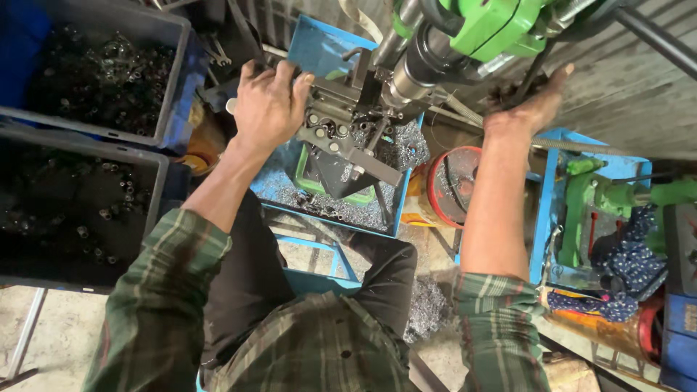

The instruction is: The person operates a drill press to machine small metal parts. They repeatedly place parts into a jig, lower the drill to cut, then remove the finished parts and place them into a bin. The process is repeated continuously throughout the clip.

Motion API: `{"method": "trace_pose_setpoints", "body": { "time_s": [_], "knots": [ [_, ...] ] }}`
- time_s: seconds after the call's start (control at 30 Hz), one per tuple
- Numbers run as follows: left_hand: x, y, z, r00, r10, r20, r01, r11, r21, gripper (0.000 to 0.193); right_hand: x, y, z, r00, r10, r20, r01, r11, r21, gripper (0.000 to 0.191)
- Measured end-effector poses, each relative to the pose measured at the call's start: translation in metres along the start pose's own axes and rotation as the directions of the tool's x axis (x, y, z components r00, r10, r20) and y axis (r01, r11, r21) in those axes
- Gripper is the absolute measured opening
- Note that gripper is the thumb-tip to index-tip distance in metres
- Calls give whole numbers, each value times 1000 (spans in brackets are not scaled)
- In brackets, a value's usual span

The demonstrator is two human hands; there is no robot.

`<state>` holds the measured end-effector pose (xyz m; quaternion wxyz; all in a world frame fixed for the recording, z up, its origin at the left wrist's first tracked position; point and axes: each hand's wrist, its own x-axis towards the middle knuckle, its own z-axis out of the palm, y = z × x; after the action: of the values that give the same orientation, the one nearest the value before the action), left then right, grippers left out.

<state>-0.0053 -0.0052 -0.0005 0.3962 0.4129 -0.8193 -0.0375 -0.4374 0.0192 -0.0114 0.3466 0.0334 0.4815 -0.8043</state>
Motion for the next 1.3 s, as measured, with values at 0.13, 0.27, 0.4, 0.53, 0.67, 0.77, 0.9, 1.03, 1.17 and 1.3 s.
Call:
{"method": "trace_pose_setpoints", "body": {
  "time_s": [0.13, 0.27, 0.4, 0.53, 0.67, 0.77, 0.9, 1.03, 1.17, 1.3],
  "knots": [
    [2, -6, 9, 1000, 17, 8, -16, 1000, -10, 19, 16, 4, -2, 997, -57, 53, 56, 998, 3, 54],
    [4, -9, 16, 999, 36, 0, -36, 999, 9, 19, 30, 5, -1, 994, -73, 85, 73, 997, 4, 55],
    [5, -8, 19, 999, 42, -12, -42, 999, -2, 16, 40, 6, -1, 998, -50, 30, 51, 999, -14, 55],
    [5, -8, 21, 1000, 24, 5, -24, 1000, 17, 17, 45, 8, 0, 998, -58, 34, 58, 998, 24, 55],
    [5, -7, 24, 1000, 29, 0, -29, 1000, 12, 15, 49, 8, 1, 993, -111, 31, 111, 994, -16, 58],
    [6, -5, 25, 999, 51, -8, -51, 999, 9, 13, 52, 9, 2, 996, -89, 12, 89, 996, -15, 58],
    [6, -2, 25, 999, 42, -1, -42, 999, -9, 12, 56, 10, 1, 992, -128, 18, 127, 991, 49, 59],
    [6, 0, 24, 999, 50, -6, -50, 998, -22, 10, 60, 11, 2, 991, -119, 55, 114, 989, 94, 53],
    [8, 0, 24, 997, 72, -17, -72, 997, 0, 10, 61, 12, 4, 981, -174, 81, 166, 981, 105, 46],
    [8, 0, 23, 998, 59, -16, -59, 998, -4, 10, 62, 11, 6, 980, -165, 113, 154, 983, 101, 47]
  ]
}}
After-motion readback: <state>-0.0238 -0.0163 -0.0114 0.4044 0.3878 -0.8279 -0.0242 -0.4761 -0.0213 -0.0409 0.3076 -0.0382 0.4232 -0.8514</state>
